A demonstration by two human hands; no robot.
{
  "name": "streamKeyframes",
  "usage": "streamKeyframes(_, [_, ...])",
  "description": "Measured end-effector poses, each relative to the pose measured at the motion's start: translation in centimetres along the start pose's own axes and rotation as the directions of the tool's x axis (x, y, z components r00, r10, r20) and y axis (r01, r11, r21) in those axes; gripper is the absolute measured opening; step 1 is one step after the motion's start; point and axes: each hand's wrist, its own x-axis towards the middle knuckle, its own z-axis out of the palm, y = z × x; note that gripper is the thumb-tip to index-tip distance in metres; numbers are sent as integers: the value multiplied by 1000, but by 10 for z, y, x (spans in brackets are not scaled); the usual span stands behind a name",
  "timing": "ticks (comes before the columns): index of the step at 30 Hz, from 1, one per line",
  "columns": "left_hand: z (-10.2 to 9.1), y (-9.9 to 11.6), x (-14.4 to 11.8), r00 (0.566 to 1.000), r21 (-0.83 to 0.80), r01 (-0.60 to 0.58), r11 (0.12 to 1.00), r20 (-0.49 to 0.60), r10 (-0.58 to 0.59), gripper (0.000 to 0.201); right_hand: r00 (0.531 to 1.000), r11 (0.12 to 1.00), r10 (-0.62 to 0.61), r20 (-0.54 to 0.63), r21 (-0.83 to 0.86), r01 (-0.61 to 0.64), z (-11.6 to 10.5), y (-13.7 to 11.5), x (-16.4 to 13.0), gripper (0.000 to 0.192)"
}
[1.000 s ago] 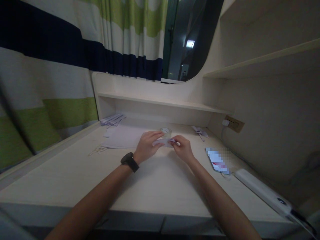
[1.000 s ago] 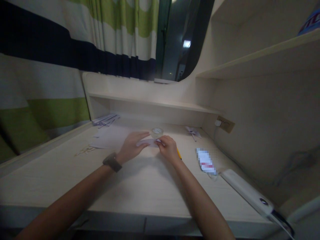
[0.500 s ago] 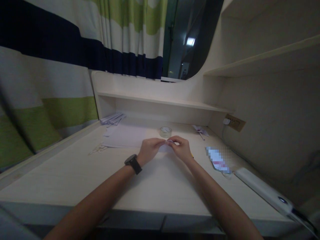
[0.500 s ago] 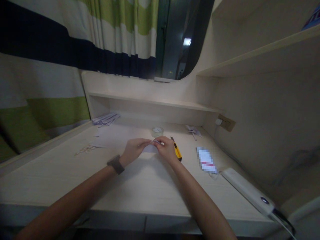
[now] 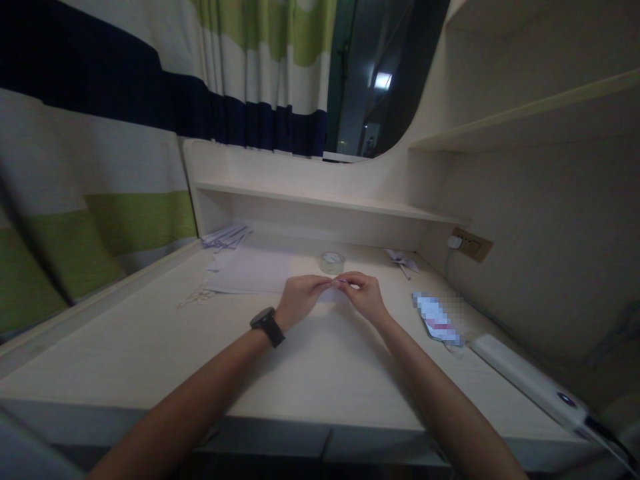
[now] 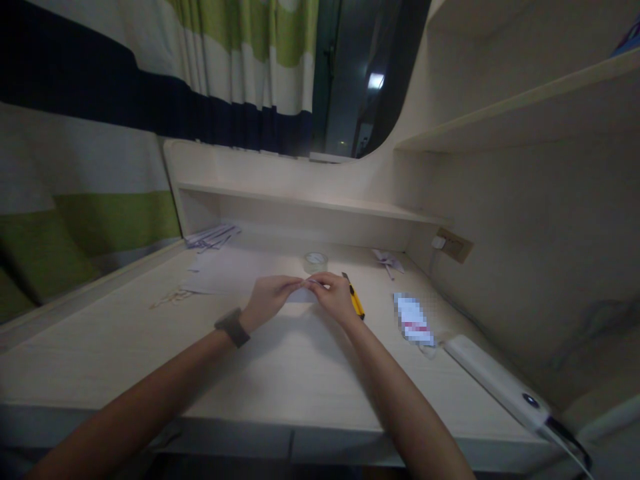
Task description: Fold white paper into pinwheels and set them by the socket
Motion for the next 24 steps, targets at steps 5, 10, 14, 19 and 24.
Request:
streamKeyframes(5, [-2,1,5,983,-137,175,975,-23,-180,15,987,994,110,117,9,-112,-3,6,3,25])
streamKeyframes(10, [-6,-11,13,844,-382,498,778,8,-536,20,931,927,267,249,199,-319,-26,7,9,43])
streamKeyframes(14, [-10,-22,11,732,-591,622,513,208,-648,31,829,775,256,496,407,-483,-51,9,11,56])
streamKeyframes(19, [-10,-28,5,724,-628,664,406,402,-560,27,793,696,124,596,518,-498,-51,8,8,83])
streamKeyframes(24, [-1,-31,2,697,-530,717,452,552,-459,22,921,817,154,357,478,-322,-38,4,11,42])
